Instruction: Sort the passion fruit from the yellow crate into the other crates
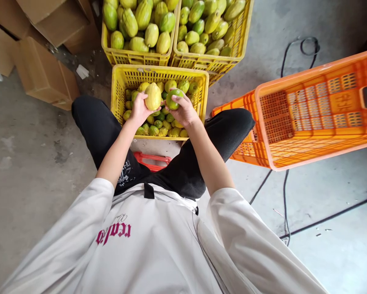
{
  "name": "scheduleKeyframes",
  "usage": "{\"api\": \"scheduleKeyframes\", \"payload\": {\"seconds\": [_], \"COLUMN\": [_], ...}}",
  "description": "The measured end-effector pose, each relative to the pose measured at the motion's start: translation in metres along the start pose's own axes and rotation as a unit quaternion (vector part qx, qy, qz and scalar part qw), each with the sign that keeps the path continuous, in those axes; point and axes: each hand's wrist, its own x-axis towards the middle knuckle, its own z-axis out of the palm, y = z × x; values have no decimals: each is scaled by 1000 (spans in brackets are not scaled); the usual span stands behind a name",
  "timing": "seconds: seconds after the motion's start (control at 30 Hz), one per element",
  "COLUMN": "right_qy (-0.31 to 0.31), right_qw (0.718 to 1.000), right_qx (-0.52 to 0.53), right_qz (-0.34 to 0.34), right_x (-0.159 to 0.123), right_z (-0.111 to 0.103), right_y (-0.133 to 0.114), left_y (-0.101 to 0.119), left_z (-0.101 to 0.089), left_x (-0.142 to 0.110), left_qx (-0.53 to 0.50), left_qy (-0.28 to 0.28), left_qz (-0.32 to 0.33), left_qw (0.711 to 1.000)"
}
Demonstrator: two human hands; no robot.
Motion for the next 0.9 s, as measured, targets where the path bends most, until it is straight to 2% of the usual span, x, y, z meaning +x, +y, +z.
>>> {"api": "scheduleKeyframes", "payload": {"seconds": [0.1, 0.2, 0.33, 0.57, 0.73, 0.9], "right_qy": [5, 8, -1, -5, -15, 9], "right_qw": [1000, 1000, 999, 1000, 1000, 999], "right_qx": [-4, 1, 15, 15, -5, -37], "right_qz": [1, 11, 31, 22, 16, 13], "right_x": [2, 3, 4, -2, -8, -10], "right_z": [-1, -2, -3, -3, 0, 3], "right_y": [-1, -1, -1, -7, -14, -14], "left_y": [-8, -11, -1, 18, 23, 25], "left_z": [-5, -6, -1, 2, 7, 7], "left_x": [5, 6, 0, -14, -23, -24], "left_qx": [22, 0, -43, 9, 16, -24], "left_qy": [-32, -35, 3, 21, 2, -30], "left_qz": [24, 2, -48, -38, -23, -18], "left_qw": [999, 999, 998, 999, 1000, 999]}}
